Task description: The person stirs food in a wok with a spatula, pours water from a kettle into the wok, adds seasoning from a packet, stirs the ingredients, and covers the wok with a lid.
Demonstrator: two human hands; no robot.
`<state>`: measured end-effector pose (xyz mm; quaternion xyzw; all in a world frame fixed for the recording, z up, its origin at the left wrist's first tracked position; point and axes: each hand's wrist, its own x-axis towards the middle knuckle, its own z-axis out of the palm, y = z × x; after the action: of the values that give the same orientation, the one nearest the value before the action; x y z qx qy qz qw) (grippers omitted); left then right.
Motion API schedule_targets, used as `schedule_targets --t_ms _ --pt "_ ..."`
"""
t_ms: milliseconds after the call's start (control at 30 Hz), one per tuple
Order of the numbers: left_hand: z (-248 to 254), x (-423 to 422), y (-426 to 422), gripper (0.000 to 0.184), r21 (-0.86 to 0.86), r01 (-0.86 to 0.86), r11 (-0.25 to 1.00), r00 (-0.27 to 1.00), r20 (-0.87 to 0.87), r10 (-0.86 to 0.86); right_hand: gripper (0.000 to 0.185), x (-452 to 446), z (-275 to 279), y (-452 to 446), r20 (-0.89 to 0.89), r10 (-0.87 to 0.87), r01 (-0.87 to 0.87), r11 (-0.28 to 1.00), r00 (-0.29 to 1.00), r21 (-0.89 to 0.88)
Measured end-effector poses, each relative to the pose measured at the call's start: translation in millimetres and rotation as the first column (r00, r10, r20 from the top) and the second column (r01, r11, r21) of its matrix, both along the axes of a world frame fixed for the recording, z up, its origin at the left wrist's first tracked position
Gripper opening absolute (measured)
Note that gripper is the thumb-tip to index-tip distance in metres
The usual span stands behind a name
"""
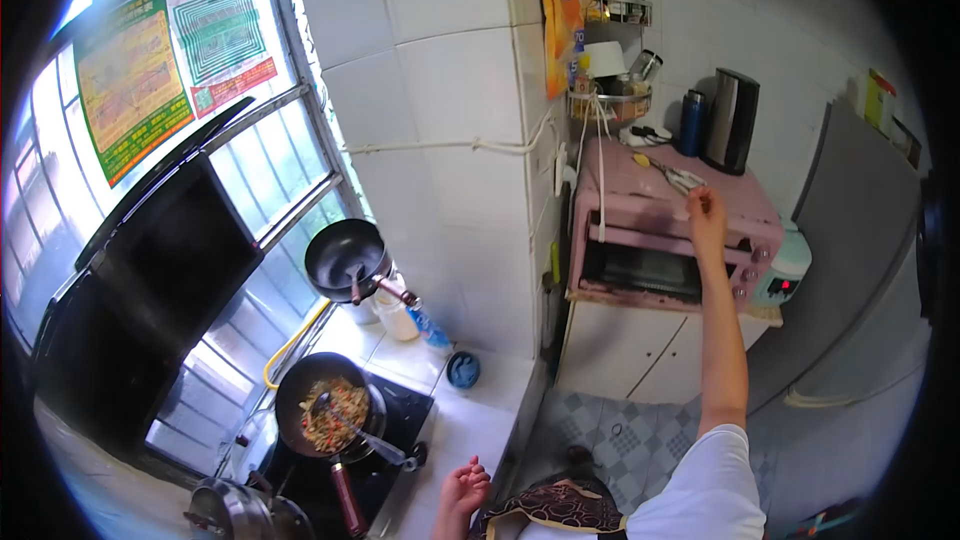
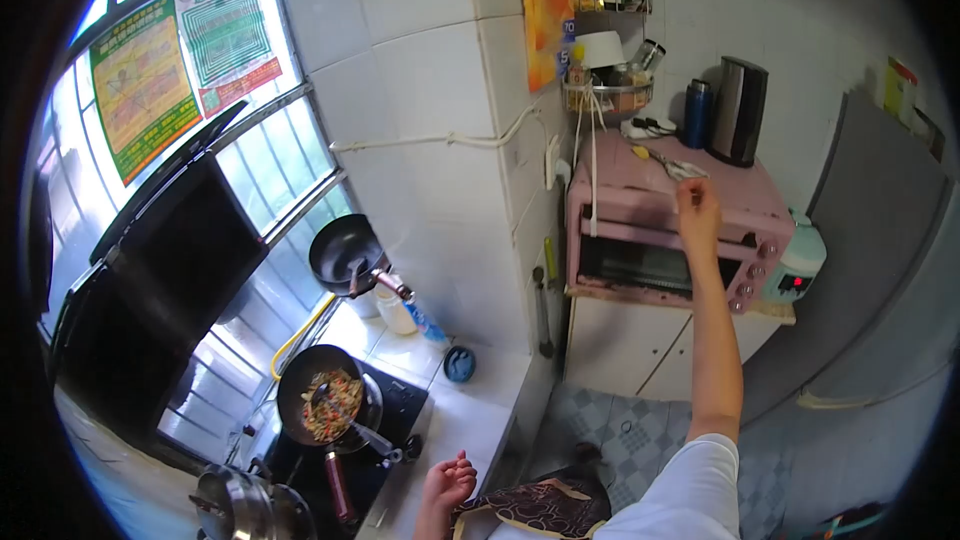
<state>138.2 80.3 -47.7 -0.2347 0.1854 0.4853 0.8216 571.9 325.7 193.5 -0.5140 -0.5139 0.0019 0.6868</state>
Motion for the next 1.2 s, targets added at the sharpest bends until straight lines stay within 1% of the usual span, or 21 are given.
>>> schedule_targets --t_ms 33,100,133,200,233,267,300,333,367,433,467,533,567,633,767,833,967,1033,1100,1167,1200 --pt "0 12 14 0.019 -0.013 0.000 1.000 0.999 -0.043 0.000 0.012 19 12 14 0.011 0.004 -0.004 1.000 1.000 0.010" --pt "-4 37 40 0.020 0.045 -0.009 0.999 1.000 -0.026 0.011 0.011 56 40 41 0.063 -0.100 0.088 0.981 0.993 0.173" --pt "-6 50 54 0.021 0.034 -0.011 0.999 0.999 -0.045 0.013 0.011 74 54 52 0.075 -0.096 0.081 0.979 0.993 0.185" --pt "-12 74 79 0.022 0.031 -0.017 0.999 0.999 -0.045 0.019 0.023 111 77 74 0.148 -0.410 0.384 0.907 0.900 0.175" --pt "-12 86 89 0.022 0.035 -0.024 0.999 0.999 -0.035 0.025 0.023 131 84 89 0.155 -0.405 0.376 0.908 0.901 0.182" --pt "-10 97 100 0.022 0.036 -0.014 0.999 0.998 -0.066 0.016 0.031 153 92 105 0.229 -0.651 0.594 0.756 0.723 0.274" --pt "-9 109 110 0.021 0.038 -0.004 0.999 0.995 -0.096 0.007 0.039 176 99 120 0.264 -0.839 0.747 0.544 0.475 0.382" --pt "-7 121 120 0.021 0.028 0.001 1.000 0.988 -0.154 0.003 0.055 195 104 133 0.301 -0.873 0.814 0.474 0.384 0.336" --pt "-8 132 129 0.021 0.031 -0.005 0.999 0.990 -0.143 0.009 0.055 210 109 145 0.302 -0.871 0.807 0.478 0.386 0.346" --pt "-9 152 143 0.020 0.029 -0.025 0.999 0.983 -0.182 0.030 0.048 230 120 163 0.199 -0.769 0.791 0.610 0.607 -0.055" --pt "-10 161 149 0.020 0.028 -0.032 0.999 0.984 -0.173 0.036 0.048 243 122 173 0.206 -0.765 0.787 0.615 0.610 -0.048" --pt "-8 176 159 0.020 0.025 -0.020 0.999 0.978 -0.208 0.025 0.037 261 124 185 -0.063 -0.516 0.488 0.837 0.854 -0.247" --pt "-6 181 163 0.020 0.022 -0.014 1.000 0.974 -0.227 0.018 0.037 260 124 187 -0.056 -0.510 0.483 0.840 0.858 -0.247" --pt "-4 187 169 0.021 -0.017 -0.029 0.999 0.970 -0.241 0.025 0.031 232 130 172 -0.176 -0.526 0.529 0.848 0.832 -0.037" --pt "4 190 176 0.025 0.075 -0.040 0.996 0.967 -0.249 0.058 0.030 250 127 169 -0.212 -0.512 0.526 0.850 0.832 0.010" --pt "9 191 179 0.025 0.102 -0.019 0.995 0.950 -0.309 0.050 0.026 254 130 161 -0.417 -0.306 0.388 0.913 0.856 0.127" --pt "17 194 179 0.020 0.038 0.021 0.999 0.950 -0.313 -0.008 0.023 235 157 115 -0.308 -0.328 0.405 0.884 0.893 0.233" --pt "11 194 180 0.018 0.072 0.046 0.996 0.962 -0.271 -0.025 0.023 223 171 85 -0.215 -0.286 0.345 0.881 0.934 0.324" --pt "6 192 174 0.015 0.093 0.055 0.994 0.973 -0.230 -0.032 0.021 199 185 44 -0.303 -0.164 0.266 0.904 0.939 0.333" --pt "13 188 172 0.012 0.096 0.107 0.990 0.942 -0.329 -0.070 0.021 179 189 6 -0.274 -0.120 0.217 0.909 0.954 0.357" --pt "14 184 168 0.012 0.080 0.090 0.993 0.941 -0.333 -0.059 0.021 173 188 -12 -0.313 -0.103 0.206 0.926 0.944 0.318"
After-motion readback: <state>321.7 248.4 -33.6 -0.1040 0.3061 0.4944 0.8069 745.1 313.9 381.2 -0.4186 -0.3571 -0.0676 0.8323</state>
